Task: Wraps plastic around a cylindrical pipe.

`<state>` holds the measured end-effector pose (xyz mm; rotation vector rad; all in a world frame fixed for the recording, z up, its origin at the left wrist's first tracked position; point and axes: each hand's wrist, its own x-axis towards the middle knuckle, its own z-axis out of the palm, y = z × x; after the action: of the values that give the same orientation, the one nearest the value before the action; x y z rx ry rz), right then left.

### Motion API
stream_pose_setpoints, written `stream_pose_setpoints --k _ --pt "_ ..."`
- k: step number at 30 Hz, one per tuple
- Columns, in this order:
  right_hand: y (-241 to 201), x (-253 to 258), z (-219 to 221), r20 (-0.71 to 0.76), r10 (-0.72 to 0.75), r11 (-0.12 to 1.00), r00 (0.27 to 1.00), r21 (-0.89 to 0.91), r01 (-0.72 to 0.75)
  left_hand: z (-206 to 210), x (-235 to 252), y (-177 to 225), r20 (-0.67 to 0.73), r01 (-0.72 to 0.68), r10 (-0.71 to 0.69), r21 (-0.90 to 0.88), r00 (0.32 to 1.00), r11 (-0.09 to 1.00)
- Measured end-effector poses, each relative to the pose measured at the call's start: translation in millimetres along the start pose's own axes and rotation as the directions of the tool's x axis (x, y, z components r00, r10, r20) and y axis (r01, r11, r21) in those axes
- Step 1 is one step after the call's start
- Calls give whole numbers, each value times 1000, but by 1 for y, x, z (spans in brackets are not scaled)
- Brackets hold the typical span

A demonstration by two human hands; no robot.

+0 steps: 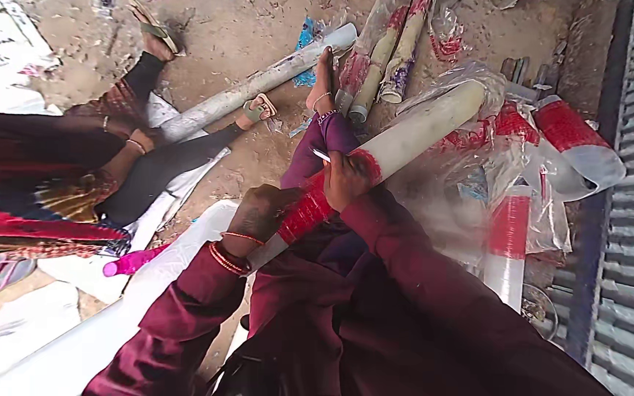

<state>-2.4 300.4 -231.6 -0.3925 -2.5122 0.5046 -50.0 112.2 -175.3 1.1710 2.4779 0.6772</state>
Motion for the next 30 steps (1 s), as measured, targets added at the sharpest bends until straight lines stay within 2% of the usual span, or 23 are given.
stream_pose_setpoints --k 2,6,8,12,15,20,24,30 --pt "-9 12 2 98 34 999 995 -26 -32 17 -11 -3 -195 47 -43 18 980 999" --pt "-16 20 7 189 34 997 981 -70 -21 28 -17 4 -344 108 -65 107 937 988" --pt "-15 20 10 169 34 997 985 -76 -21 32 -20 10 -417 98 -23 159 909 983" --pt "-11 22 14 154 28 997 988 -76 -16 45 -26 20 -555 27 162 317 816 948" --pt "-10 22 16 195 19 999 981 -40 -11 53 -27 31 -556 55 169 363 814 930" --pt "-14 17 14 274 42 999 961 -26 -36 53 -25 38 -528 107 85 322 845 941" --pt "-13 16 14 268 21 999 963 -51 -8 42 -17 39 -438 227 -124 191 890 955" --pt "-6 9 8 229 -9 999 973 -45 20 42 -9 44 -212 380 -340 195 916 904"
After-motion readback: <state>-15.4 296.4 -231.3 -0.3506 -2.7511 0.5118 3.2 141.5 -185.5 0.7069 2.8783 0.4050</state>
